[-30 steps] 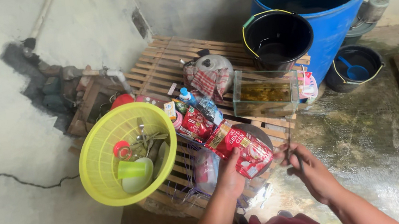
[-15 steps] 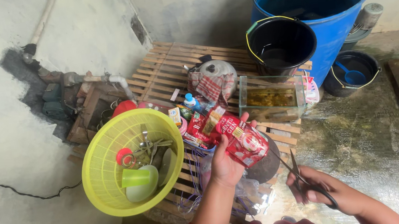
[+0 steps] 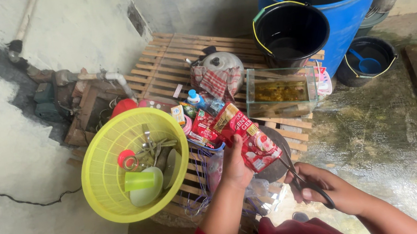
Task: The person uses scissors to cut open a soap refill packet and pours the liquid into a red bottle. The person then gathers various packets, a toothbrush, and the bottle, organizing them into a blue basket and a plastic bag located on the floor.
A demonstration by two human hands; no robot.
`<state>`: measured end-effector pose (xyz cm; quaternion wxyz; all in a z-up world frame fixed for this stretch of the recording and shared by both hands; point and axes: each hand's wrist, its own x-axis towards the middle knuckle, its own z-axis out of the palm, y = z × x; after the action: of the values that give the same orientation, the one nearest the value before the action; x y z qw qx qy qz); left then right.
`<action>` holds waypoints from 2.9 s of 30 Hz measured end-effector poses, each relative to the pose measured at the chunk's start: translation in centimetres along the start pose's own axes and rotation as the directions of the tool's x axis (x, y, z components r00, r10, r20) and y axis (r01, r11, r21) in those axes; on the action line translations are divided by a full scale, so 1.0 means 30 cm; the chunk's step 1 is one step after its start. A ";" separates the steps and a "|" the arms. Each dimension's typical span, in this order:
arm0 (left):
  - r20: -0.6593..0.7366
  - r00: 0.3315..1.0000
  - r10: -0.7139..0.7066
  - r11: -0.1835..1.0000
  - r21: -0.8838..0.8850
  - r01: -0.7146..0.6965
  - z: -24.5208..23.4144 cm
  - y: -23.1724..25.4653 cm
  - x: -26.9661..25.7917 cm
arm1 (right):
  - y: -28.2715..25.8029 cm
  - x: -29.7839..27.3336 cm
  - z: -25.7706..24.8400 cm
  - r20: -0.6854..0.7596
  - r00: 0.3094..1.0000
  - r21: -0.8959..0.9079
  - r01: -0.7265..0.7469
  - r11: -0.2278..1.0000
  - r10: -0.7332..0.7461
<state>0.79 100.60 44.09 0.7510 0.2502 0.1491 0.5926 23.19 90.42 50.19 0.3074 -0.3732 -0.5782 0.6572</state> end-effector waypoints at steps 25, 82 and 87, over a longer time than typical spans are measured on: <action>0.011 1.000 0.020 1.000 0.015 -0.021 -0.040 -0.025 -0.034 | -0.009 0.048 0.034 0.050 0.998 0.036 0.046 0.998 -0.047; -0.128 0.954 0.271 0.962 -0.002 -0.274 -0.153 0.094 -0.234 | 0.042 0.172 0.144 0.076 0.981 -0.010 -0.179 0.984 0.180; -0.082 0.961 0.265 0.964 0.062 -0.260 -0.154 0.071 -0.276 | 0.050 0.211 0.168 0.147 0.989 0.015 -0.021 1.000 0.019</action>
<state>-5.46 93.88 40.84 0.6518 0.2597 0.1630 0.6937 15.59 92.81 48.13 0.2606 -0.3270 -0.5901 0.6906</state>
